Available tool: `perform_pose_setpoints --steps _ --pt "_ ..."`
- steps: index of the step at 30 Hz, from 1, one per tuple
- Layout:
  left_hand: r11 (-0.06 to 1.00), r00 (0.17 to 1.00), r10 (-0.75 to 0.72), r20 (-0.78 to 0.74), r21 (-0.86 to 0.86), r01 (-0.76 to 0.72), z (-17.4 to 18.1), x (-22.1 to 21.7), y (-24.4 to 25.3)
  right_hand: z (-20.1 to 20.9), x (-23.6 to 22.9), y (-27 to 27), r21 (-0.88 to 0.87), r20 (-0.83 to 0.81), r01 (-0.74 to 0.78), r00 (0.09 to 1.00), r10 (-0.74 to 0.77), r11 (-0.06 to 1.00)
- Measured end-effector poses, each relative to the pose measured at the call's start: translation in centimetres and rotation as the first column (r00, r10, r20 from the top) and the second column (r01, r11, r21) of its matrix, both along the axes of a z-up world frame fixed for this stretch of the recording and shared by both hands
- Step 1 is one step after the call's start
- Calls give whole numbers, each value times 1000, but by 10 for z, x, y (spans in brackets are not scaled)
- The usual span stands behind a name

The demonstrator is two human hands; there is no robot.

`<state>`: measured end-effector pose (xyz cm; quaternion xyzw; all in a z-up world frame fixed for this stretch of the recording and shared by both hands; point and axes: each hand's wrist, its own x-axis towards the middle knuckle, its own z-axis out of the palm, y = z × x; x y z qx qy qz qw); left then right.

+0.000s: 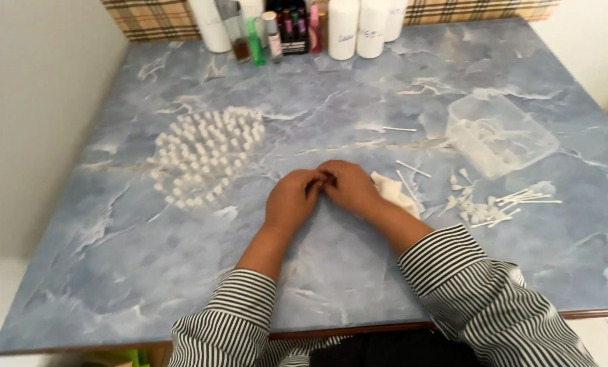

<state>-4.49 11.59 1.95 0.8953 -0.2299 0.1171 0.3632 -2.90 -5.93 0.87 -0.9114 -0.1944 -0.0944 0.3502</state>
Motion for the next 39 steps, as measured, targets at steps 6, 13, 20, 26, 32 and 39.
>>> perform_pose_setpoints --steps 6,13,20,26,32,39 --pt "999 1000 0 16 -42 1 -15 1 -2 -3 -15 0 -40 26 -21 999 22 999" --pt "999 1000 -21 14 -43 21 -14 -3 1 -6 -18 -3 -71 24 -62 998 64 996" --pt "999 995 -22 -97 -34 19 -2 -7 -1 -3 -21 -5 -22 -4 -96 995 96 995" --pt "991 986 -106 -130 -98 94 25 0 -15 26 -28 -20 183 23 -137 991 135 974" --pt "942 959 -284 3 -188 280 113 4 -76 99 -36 -94 348 85 -74 995 47 935" --pt "888 887 -453 86 -49 458 120 39 -186 115 -27 -232 228 7 385 918 -397 894"
